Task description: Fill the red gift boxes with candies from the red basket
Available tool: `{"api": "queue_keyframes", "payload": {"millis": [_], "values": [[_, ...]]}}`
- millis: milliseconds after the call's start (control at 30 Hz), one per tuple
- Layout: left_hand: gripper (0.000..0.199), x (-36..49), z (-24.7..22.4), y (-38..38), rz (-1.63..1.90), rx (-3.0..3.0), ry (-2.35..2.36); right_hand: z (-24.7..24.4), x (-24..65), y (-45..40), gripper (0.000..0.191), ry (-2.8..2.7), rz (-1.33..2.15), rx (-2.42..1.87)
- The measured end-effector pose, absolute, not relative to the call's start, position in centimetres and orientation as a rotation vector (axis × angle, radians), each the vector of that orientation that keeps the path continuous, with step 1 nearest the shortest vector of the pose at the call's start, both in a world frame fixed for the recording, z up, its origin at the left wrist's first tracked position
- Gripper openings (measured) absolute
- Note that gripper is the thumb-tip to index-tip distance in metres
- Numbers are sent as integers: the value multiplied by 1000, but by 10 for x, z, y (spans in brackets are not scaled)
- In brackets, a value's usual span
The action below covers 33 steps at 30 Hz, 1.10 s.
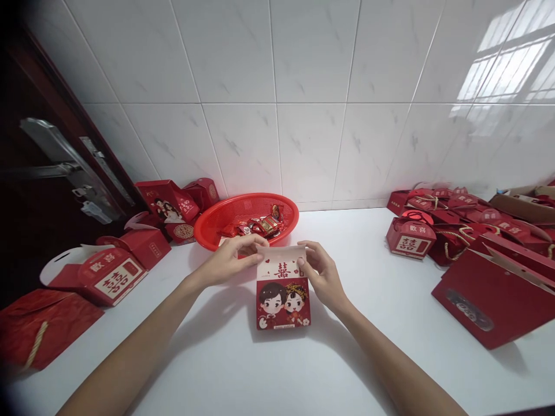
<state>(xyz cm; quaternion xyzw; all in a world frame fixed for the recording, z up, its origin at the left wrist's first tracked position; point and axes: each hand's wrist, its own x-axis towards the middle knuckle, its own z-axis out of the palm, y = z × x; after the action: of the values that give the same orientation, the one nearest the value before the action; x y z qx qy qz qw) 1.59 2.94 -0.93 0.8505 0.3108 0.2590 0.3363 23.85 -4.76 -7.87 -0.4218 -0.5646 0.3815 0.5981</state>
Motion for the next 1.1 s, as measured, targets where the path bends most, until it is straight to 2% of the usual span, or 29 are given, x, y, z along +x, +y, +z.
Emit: {"api": "queue_keyframes", "payload": {"millis": [100,267,433,600,800,1100], "values": [[12,17,-11,30,666,2226,772,-81,240,-47,25,-1384,750,-1010],[14,15,-9,30,628,2276,780,-82,241,-47,21,-1403,730,-999],[10,14,-5,25,540,2366,799,-82,240,-48,22,-1391,715,-1052],[23,17,-9,28,633,2236,816,-82,239,-49,22,-1364,675,-1042],[27,13,-8,31,503,2241,840,-84,241,-50,41,-1296,783,-1006],[20,16,-7,27,585,2384,748,-76,244,-51,32,-1273,951,-980]]}}
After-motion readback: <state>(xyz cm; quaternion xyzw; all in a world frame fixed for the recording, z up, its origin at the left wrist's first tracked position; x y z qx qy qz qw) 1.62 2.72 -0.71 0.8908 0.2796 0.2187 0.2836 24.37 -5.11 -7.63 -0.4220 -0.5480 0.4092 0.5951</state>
